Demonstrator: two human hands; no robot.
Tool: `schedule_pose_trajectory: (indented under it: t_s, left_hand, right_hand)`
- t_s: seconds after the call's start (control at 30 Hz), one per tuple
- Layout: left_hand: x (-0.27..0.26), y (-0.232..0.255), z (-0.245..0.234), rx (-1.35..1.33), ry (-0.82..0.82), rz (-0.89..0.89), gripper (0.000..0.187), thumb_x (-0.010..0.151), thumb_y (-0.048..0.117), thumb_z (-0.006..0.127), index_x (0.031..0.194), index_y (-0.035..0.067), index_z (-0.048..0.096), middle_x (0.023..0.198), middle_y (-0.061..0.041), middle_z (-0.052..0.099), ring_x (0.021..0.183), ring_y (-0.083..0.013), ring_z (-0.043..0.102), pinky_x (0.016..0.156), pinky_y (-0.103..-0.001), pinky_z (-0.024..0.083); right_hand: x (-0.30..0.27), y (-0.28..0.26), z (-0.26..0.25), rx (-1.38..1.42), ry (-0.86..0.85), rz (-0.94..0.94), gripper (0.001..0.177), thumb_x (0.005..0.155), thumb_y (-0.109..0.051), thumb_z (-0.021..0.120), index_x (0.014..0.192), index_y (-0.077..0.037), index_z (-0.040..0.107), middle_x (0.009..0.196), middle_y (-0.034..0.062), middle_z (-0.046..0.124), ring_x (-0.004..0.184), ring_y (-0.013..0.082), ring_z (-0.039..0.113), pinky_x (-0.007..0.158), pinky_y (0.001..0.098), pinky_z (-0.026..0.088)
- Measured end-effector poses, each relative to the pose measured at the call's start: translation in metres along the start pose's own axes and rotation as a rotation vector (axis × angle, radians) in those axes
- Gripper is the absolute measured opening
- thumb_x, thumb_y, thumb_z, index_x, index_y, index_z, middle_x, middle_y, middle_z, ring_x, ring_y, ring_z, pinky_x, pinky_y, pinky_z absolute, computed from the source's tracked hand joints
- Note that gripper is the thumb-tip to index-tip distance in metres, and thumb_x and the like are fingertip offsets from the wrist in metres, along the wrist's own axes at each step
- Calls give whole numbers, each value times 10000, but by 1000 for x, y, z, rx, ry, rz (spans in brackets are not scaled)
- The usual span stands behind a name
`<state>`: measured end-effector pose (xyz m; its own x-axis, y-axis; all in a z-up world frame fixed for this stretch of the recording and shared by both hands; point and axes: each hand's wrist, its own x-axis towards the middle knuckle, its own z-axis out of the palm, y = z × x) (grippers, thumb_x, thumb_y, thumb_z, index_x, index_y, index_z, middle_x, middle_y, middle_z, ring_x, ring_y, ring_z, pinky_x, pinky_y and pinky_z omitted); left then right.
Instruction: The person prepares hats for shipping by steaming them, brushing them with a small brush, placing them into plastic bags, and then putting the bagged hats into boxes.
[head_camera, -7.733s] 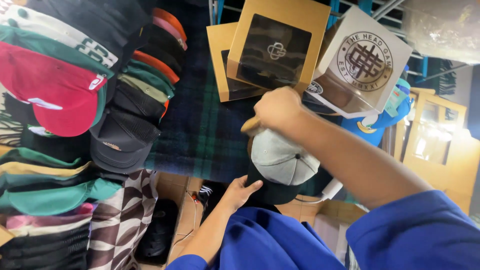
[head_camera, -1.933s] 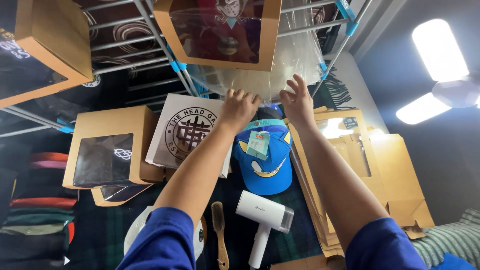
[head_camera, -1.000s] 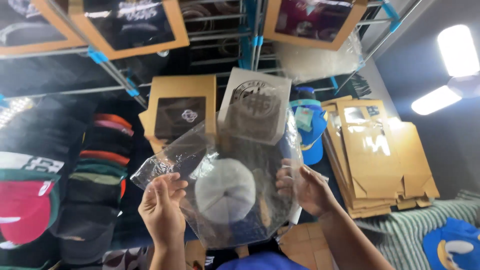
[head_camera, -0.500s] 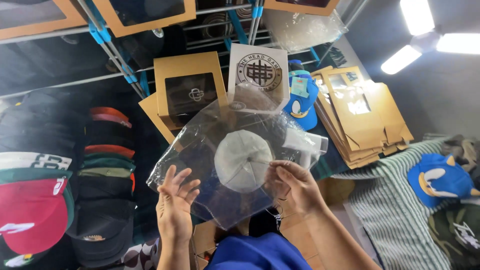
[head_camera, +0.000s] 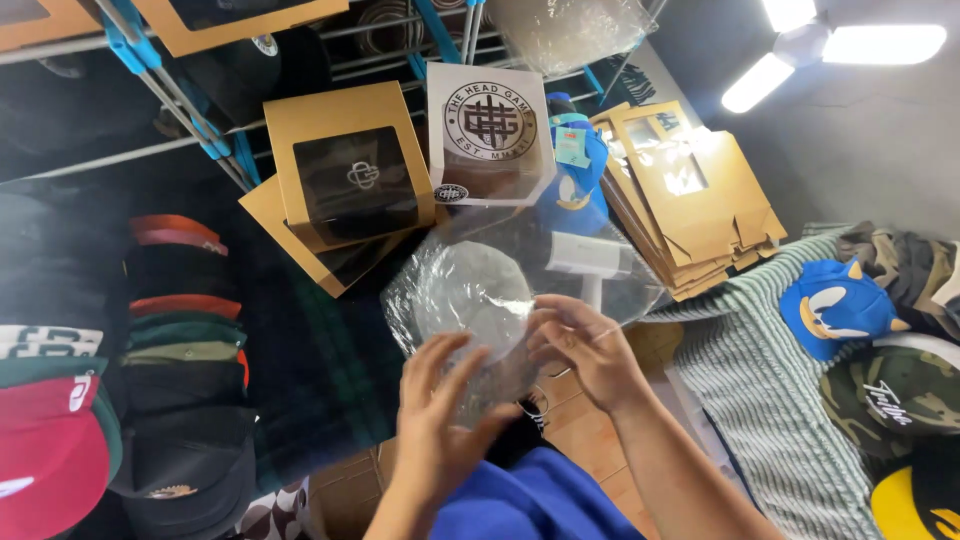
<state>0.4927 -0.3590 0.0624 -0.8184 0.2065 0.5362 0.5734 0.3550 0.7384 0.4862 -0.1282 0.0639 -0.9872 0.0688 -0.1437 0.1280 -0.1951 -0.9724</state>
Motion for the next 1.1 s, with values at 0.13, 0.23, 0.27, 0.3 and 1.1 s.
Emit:
schedule_pose_trajectory:
  t_s: [0.13,0.23,0.27,0.3,1.1]
  left_hand:
    - [18,6,25,203,-37,124,600,893,294,826,1413,137,569,1389,-99,587,1254,-346,583,1015,-490,507]
    - [35,17,25,67,20,44,333,923,112,699,1253,127,655,1286,-81,650,1050,-278,694,902,-388,578]
    - [39,19,26,32,16,54,366,943,154,704,1291,85,614,1319,-111,650,1102,-286,702,918,-385,594]
    - [45,20,28,1,18,68,421,963,196,710,1330,42,574,1353,-142,650,1154,-295,709,933,-381,611]
    - [140,76,97,-782,233,-428,463,1078,266,397,1288,-82,619,1292,-276,687,1259,-365,670,1092,-468,545]
  right_hand:
    - [2,-12,18,-33,-119,-47,420,980,-156,629,1366,0,575,1124,119,691,944,198,705,778,349,658]
    - [4,-16,13,93,-153,-46,672,923,-265,706,1458,63,465,1237,114,646,1036,199,680,871,355,611]
    - [1,-24,14,105,-254,-108,618,960,-334,689,1410,45,498,1205,112,645,1060,199,665,940,374,591]
    - [1,-33,14,118,-361,-176,580,997,-402,672,1361,27,530,1173,109,644,1085,199,650,1008,392,571]
    - [83,-102,-62,-728,-133,-1052,551,1036,-423,646,1493,-186,451,1582,253,411,1468,431,439,1249,593,361]
